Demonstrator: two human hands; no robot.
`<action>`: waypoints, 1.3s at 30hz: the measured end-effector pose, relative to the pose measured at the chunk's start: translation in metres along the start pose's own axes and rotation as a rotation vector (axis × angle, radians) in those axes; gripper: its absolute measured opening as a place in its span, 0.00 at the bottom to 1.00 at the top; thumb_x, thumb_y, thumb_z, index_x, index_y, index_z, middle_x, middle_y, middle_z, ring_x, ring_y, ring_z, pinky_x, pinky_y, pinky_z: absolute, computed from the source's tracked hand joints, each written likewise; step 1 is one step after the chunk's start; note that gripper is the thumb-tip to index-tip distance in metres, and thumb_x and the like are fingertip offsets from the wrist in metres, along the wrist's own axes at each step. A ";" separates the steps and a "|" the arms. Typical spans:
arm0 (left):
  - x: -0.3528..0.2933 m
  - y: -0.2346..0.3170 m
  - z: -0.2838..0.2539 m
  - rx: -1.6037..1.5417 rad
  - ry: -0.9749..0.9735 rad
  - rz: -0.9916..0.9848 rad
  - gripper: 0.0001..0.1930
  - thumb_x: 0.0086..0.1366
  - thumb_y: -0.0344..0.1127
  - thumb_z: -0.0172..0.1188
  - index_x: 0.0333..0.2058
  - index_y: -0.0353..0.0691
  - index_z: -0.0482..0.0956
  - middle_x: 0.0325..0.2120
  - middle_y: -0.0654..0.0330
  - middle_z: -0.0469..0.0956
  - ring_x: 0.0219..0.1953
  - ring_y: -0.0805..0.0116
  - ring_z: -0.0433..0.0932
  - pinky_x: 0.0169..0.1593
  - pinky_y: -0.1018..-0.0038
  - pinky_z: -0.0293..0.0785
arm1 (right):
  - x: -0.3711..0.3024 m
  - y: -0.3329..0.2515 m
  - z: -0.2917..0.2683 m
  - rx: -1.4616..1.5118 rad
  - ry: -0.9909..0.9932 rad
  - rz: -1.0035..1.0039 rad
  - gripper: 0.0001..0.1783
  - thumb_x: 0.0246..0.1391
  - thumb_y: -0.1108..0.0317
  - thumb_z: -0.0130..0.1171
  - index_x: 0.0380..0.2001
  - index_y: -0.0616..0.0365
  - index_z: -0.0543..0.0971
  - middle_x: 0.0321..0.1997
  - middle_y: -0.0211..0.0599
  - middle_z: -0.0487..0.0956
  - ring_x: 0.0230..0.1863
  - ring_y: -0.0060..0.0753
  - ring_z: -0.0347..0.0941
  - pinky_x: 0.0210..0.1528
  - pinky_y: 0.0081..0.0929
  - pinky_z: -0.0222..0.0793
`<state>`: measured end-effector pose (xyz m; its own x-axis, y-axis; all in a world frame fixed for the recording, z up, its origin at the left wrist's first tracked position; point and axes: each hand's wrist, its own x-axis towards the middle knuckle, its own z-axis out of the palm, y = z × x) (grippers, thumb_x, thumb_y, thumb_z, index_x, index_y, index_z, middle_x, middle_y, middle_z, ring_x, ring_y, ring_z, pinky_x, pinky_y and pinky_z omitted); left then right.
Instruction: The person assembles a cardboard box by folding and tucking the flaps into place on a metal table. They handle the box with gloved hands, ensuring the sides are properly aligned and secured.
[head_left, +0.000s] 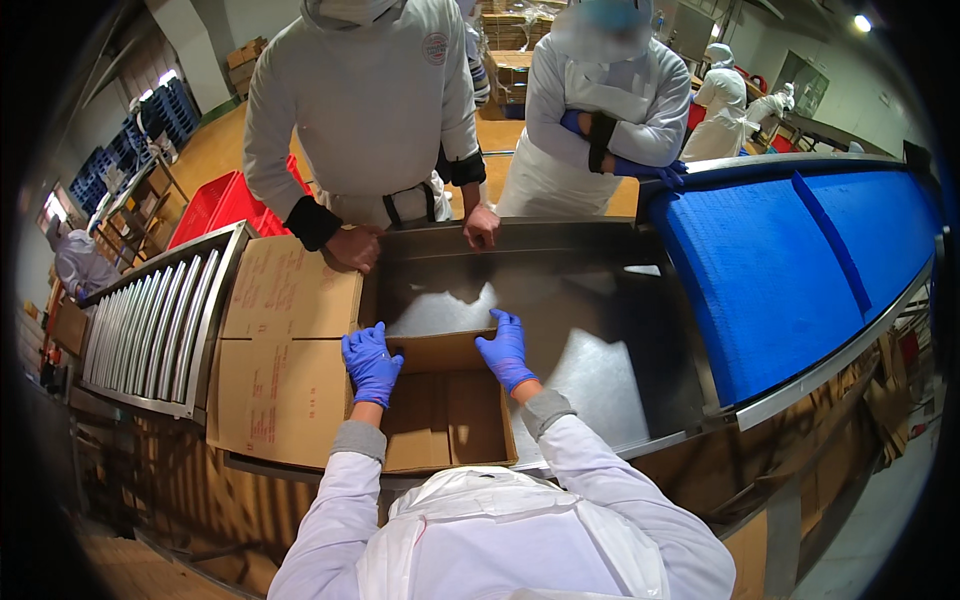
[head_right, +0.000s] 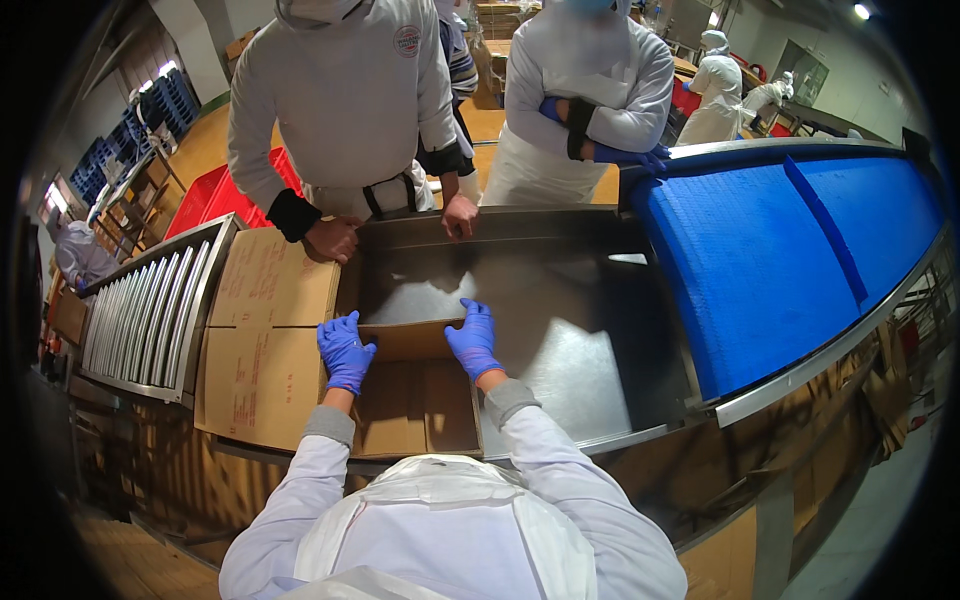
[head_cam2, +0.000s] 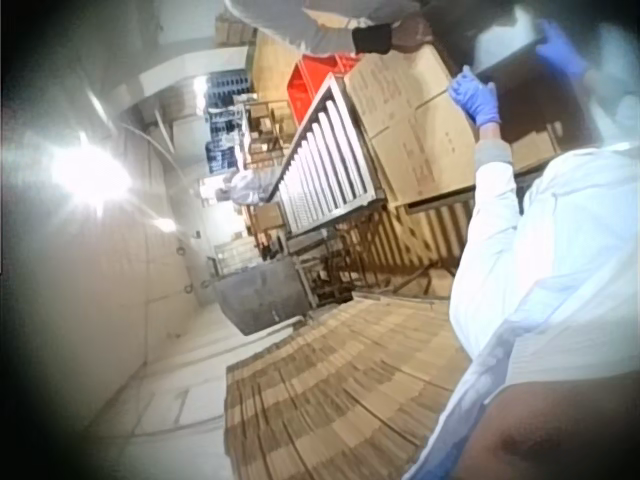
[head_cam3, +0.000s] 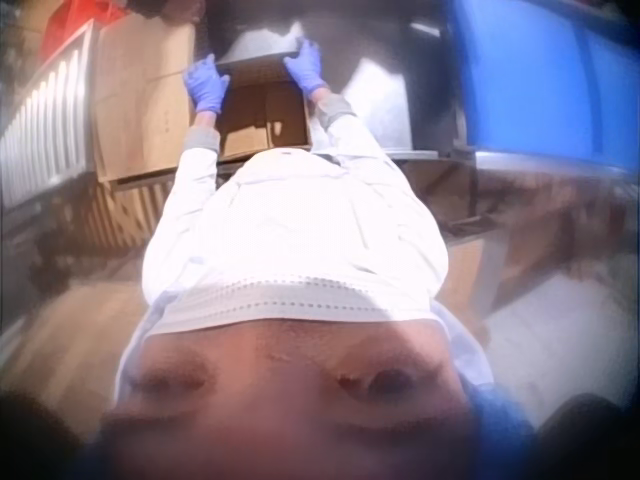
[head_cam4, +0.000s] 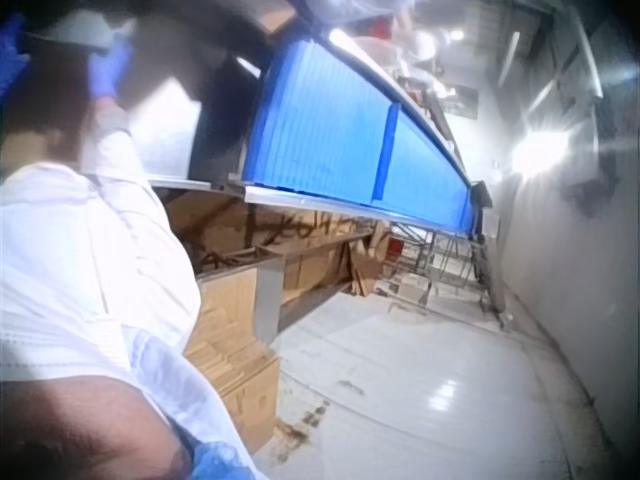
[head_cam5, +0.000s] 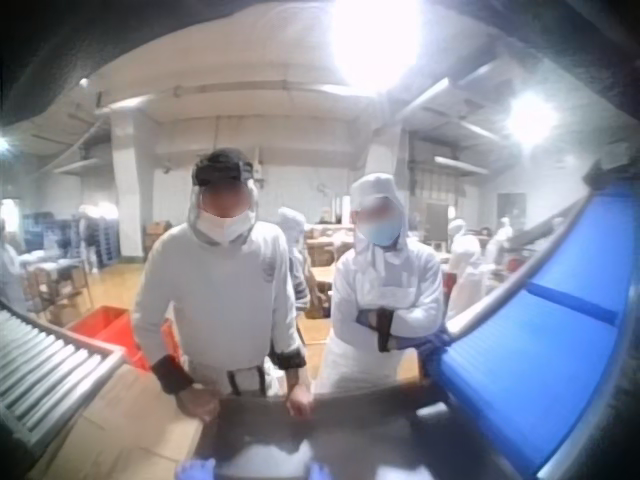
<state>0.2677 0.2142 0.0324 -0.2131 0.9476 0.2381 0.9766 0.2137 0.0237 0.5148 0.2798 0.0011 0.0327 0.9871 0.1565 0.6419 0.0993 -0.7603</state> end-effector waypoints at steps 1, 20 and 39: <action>0.001 0.001 -0.001 0.003 0.001 0.002 0.40 0.46 0.53 0.72 0.59 0.48 0.71 0.49 0.59 0.74 0.57 0.58 0.68 0.69 0.52 0.49 | 0.001 0.000 0.002 -0.015 -0.005 0.009 0.36 0.42 0.62 0.68 0.58 0.52 0.70 0.59 0.49 0.68 0.61 0.54 0.64 0.64 0.44 0.62; -0.002 0.001 -0.009 -0.007 -0.057 -0.014 0.38 0.47 0.51 0.72 0.57 0.48 0.72 0.48 0.57 0.75 0.56 0.57 0.68 0.68 0.52 0.51 | 0.004 0.006 -0.021 0.339 -0.311 0.083 0.30 0.45 0.69 0.64 0.56 0.55 0.74 0.55 0.49 0.76 0.56 0.46 0.73 0.60 0.35 0.68; -0.001 -0.001 0.001 -0.013 0.022 0.004 0.36 0.49 0.52 0.70 0.57 0.48 0.73 0.49 0.57 0.75 0.56 0.57 0.68 0.68 0.52 0.51 | -0.016 -0.036 0.028 -0.123 0.033 0.097 0.35 0.38 0.65 0.67 0.56 0.46 0.73 0.55 0.50 0.66 0.59 0.53 0.64 0.62 0.41 0.64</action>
<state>0.2665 0.2134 0.0315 -0.2087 0.9429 0.2596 0.9778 0.2065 0.0357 0.4695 0.2638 0.0082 0.1227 0.9865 0.1083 0.7236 -0.0142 -0.6900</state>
